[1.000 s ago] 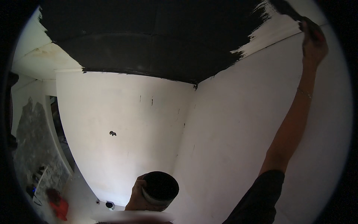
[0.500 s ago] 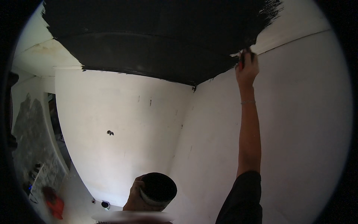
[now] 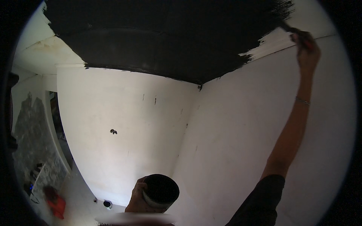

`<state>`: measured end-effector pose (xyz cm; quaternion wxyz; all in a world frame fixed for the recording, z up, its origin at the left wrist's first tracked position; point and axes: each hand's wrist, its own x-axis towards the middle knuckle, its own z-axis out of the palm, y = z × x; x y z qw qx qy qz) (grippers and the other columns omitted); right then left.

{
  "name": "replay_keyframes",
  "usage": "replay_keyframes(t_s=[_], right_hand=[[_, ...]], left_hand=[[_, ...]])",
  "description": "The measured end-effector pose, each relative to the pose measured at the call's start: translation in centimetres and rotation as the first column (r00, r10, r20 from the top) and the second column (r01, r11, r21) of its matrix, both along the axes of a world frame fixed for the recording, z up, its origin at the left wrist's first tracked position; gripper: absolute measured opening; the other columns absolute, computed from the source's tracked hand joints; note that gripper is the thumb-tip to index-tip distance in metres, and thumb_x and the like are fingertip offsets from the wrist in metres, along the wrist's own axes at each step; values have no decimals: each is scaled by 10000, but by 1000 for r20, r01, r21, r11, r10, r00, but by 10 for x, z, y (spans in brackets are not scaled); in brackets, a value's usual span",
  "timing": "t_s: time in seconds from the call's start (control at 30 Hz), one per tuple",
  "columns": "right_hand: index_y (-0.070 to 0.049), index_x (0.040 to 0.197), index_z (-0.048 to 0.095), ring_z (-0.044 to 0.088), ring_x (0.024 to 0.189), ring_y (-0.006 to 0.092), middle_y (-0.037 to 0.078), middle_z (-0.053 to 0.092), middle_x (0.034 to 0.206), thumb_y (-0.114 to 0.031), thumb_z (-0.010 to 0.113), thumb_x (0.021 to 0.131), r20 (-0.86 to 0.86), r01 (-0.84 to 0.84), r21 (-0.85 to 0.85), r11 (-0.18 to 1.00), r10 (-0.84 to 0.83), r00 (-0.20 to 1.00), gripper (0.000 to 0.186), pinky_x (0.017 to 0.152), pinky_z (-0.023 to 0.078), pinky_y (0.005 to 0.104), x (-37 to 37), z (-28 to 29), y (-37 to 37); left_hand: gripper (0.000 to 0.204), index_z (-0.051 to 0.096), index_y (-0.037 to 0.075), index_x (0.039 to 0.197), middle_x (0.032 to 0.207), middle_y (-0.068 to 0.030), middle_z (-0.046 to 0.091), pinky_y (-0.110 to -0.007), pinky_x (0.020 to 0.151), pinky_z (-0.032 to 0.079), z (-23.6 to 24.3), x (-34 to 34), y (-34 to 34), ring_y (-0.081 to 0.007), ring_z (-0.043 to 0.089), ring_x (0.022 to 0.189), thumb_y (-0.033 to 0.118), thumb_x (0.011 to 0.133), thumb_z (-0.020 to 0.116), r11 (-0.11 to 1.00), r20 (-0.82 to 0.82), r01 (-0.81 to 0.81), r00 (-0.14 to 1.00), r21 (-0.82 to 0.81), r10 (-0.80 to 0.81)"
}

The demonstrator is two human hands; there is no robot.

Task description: The person paints a white ceiling with black paint using a brush and a small paint can. They repeatedly dip the brush into the can and apply paint in long strokes across the ceiling surface.

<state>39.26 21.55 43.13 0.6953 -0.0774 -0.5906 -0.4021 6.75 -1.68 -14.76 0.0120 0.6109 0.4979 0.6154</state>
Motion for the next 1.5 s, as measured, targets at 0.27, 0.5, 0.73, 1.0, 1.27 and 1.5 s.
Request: replay_keyframes(t_s=[0.27,0.5,0.73,1.0,1.27,1.5], right_hand=[[34,1049,751,761,838,158,123,799,964,-231,810,945,-324,-169,394,903,309,894,291,807,607,287,-6,-4,-4],[-41,1157,715,706,951,380,182,687,1095,-235,736,961,-227,145,297,944,-78,971,277,799,576,447,-111,-66,76],[-28,1051,701,710,891,367,146,699,1019,-121,723,944,89,96,78,992,-103,991,143,784,578,421,-119,-116,74],[-1,1030,776,754,821,119,94,804,905,-261,790,962,-221,-120,363,924,211,952,269,799,582,277,-19,-31,-4],[-9,1012,739,743,830,181,106,774,940,-91,782,925,206,-158,-297,942,225,952,127,802,572,307,-67,-120,92],[2,1042,723,705,830,351,170,729,970,-22,774,876,408,127,-88,988,-80,909,175,759,549,381,-106,-74,142]], left_hand=[[1052,389,65,1221,1414,-290,476,-546,1011,552,2,-4,1,-471,567,1294,426,490,1055,1000,2,-23,1000,14,23],[1060,389,60,1234,1427,-301,468,-547,1021,550,-4,-3,-1,-481,564,1299,434,497,1054,999,27,5,1000,41,-6],[1051,387,62,1234,1418,-312,475,-557,1014,555,-8,-1,-5,-494,569,1291,429,510,1053,997,15,31,999,66,-32],[1046,383,75,1225,1424,-311,475,-552,1004,562,-6,-4,-9,-496,569,1293,415,502,1058,999,28,6,1000,32,-7],[1080,374,96,1260,1432,-301,474,-551,1010,559,-8,-7,-14,-492,565,1298,430,495,1058,998,7,-57,998,-28,57],[1073,371,103,1266,1415,-288,483,-542,1010,559,-16,-5,-14,-483,566,1294,429,506,1055,996,50,-66,996,-53,69]])
